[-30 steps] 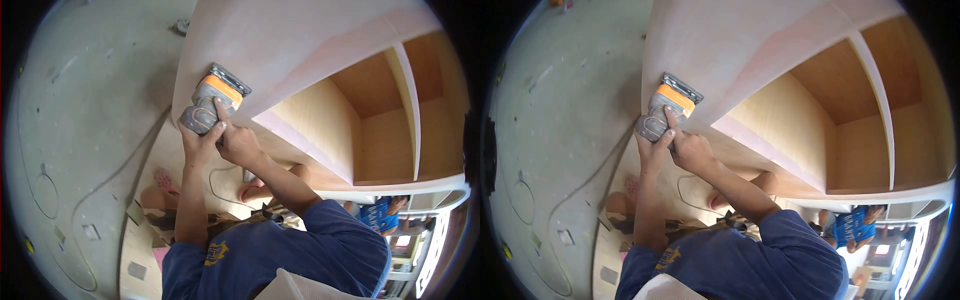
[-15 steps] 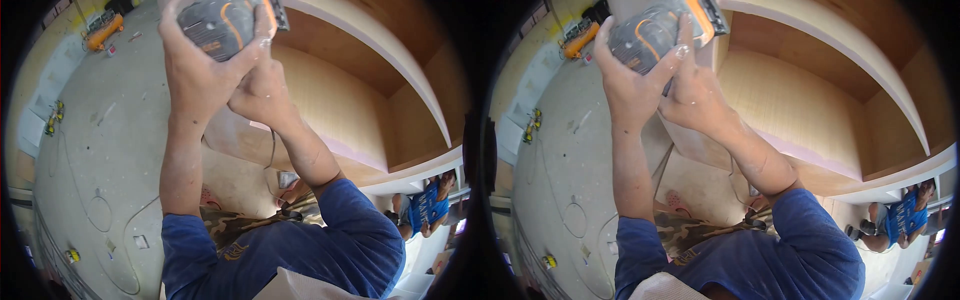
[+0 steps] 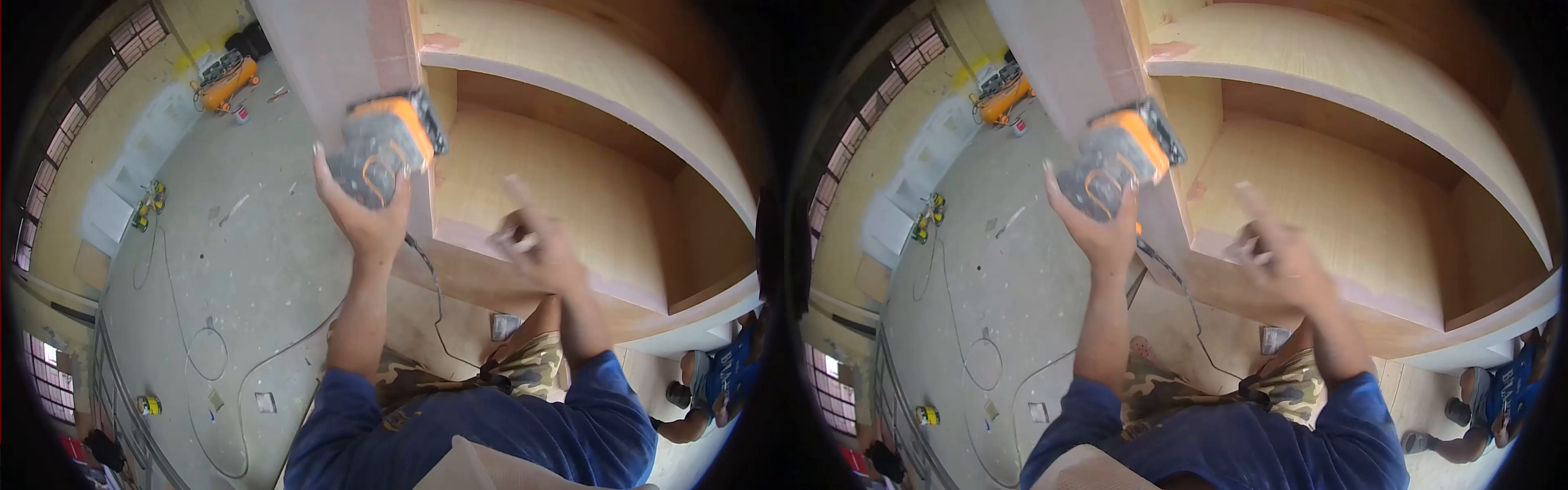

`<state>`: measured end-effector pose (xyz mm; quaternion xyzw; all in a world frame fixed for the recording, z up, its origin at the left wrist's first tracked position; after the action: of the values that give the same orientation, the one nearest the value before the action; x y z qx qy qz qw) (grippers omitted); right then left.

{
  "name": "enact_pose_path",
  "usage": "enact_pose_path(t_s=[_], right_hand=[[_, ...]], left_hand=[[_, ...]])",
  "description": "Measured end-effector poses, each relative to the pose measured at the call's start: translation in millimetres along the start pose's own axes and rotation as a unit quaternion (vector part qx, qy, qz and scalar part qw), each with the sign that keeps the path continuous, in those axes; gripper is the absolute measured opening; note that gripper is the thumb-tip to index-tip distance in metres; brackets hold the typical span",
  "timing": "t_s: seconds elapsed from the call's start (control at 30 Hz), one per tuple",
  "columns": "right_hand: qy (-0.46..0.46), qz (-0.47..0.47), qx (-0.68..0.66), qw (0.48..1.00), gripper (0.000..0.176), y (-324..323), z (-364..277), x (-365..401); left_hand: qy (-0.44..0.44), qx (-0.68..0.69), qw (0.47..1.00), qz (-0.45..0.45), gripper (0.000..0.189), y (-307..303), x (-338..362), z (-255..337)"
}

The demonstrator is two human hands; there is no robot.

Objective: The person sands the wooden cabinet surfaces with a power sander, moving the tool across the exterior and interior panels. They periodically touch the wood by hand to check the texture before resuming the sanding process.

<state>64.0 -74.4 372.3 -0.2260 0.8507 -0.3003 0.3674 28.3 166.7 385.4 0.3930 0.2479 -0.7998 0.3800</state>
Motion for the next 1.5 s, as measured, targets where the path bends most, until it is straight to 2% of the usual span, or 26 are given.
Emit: enact_pose_path(t_s=[0.1, 0.23, 0.3, 0.33, 0.37, 0.4, 0.43, 0.47, 0.5, 0.57, 0.6, 0.67, 0.7, 0.73, 0.77, 0.8, 0.87, 0.9, 1.0, 1.1, 1.17, 1.2, 1.27, 1.3, 1.4, 1.5], right_hand=[[-0.044, 0.169, 0.126, 0.976, 0.062, -88, -22, 27], [-0.083, 0.290, 0.279, 0.912, 0.052, -177, -30, 63], [-0.049, 0.344, 0.287, 0.893, 0.050, -227, -11, 82], [-0.065, 0.338, 0.365, 0.865, 0.047, -254, -5, 87], [-0.081, 0.331, 0.439, 0.832, 0.044, -282, 1, 88], [-0.079, 0.332, 0.433, 0.834, 0.044, -309, 8, 85], [-0.039, 0.343, 0.469, 0.813, 0.049, -335, 17, 81], [0.001, 0.355, 0.504, 0.788, 0.067, -351, 21, 78], [0.003, 0.359, 0.497, 0.790, 0.067, -357, 22, 77], [0.083, 0.298, 0.503, 0.807, 0.064, -361, 34, 65], [0.157, 0.308, 0.422, 0.838, 0.060, -345, 26, 60], [0.176, 0.306, 0.360, 0.863, 0.059, -340, 30, 62], [0.195, 0.302, 0.305, 0.882, 0.058, -340, 33, 63], [0.259, 0.289, 0.300, 0.871, 0.057, -339, 30, 63], [0.258, 0.285, 0.299, 0.873, 0.057, -343, 32, 63], [0.253, 0.291, 0.309, 0.870, 0.058, -347, 34, 65], [0.246, 0.302, 0.325, 0.862, 0.059, -352, 39, 69], [0.248, 0.301, 0.322, 0.863, 0.059, -351, 40, 70], [0.223, 0.310, 0.331, 0.863, 0.060, -347, 29, 69], [0.274, 0.293, 0.312, 0.861, 0.060, -346, 36, 68], [0.197, 0.324, 0.188, 0.906, 0.062, -350, 47, 70], [0.197, 0.323, 0.187, 0.907, 0.062, -349, 42, 69], [0.280, 0.287, 0.269, 0.876, 0.061, -346, 30, 69], [0.280, 0.287, 0.268, 0.876, 0.061, -349, 34, 71], [0.220, 0.308, 0.321, 0.868, 0.063, -348, 33, 73], [0.198, 0.330, 0.269, 0.883, 0.066, -340, 26, 74]], left_hand=[[0.068, 0.004, 0.998, 0.001, 0.101, -7, -46, 37], [0.186, -0.133, 0.970, 0.083, 0.100, -33, -110, 53], [0.146, -0.099, 0.981, 0.083, 0.099, -46, -146, 49], [0.107, -0.062, 0.989, 0.084, 0.098, -50, -155, 44], [0.108, -0.067, 0.988, 0.083, 0.098, -52, -156, 44], [0.104, -0.065, 0.989, 0.084, 0.096, -53, -156, 41], [0.102, -0.063, 0.989, 0.084, 0.095, -53, -156, 39], [0.107, -0.069, 0.989, 0.081, 0.095, -50, -148, 37], [0.122, -0.086, 0.986, 0.077, 0.094, -45, -128, 33], [0.159, -0.098, 0.980, 0.062, 0.092, -32, -84, 16], [0.183, -0.095, 0.977, 0.051, 0.091, -23, -59, 3], [0.178, -0.057, 0.982, -0.010, 0.089, -11, -15, -25], [0.180, -0.062, 0.982, -0.010, 0.089, -12, -13, -17], [0.238, -0.123, 0.963, -0.035, 0.093, -8, -12, 1], [0.291, -0.183, 0.937, -0.060, 0.096, -3, -7, 12], [0.289, -0.186, 0.937, -0.061, 0.096, -3, -10, 8], [0.214, -0.115, 0.969, -0.043, 0.098, -13, -27, -12], [0.215, -0.117, 0.969, -0.046, 0.098, -16, -38, -5], [0.256, -0.159, 0.953, -0.008, 0.096, -24, -79, 30], [0.302, -0.164, 0.939, 0.022, 0.092, -35, -114, 51], [0.273, -0.153, 0.949, 0.040, 0.092, -43, -139, 56], [0.272, -0.154, 0.949, 0.040, 0.092, -43, -147, 63], [0.164, -0.095, 0.980, 0.055, 0.092, -48, -163, 63], [0.165, -0.095, 0.980, 0.055, 0.092, -47, -163, 62], [0.220, -0.141, 0.963, 0.070, 0.091, -41, -143, 56], [0.331, -0.142, 0.933, 0.001, 0.091, -27, -87, 37]])
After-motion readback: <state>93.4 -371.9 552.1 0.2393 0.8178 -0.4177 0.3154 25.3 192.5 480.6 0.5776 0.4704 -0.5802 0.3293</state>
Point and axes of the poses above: each hand's wrist, its own x-axis away from the middle knuckle, its own y-axis out of the palm, z = x × y, the point moved 6 cm from there along -x, towards the middle knuckle, and after that the axes turned 6 degrees about -z, right-handed, at the moved point
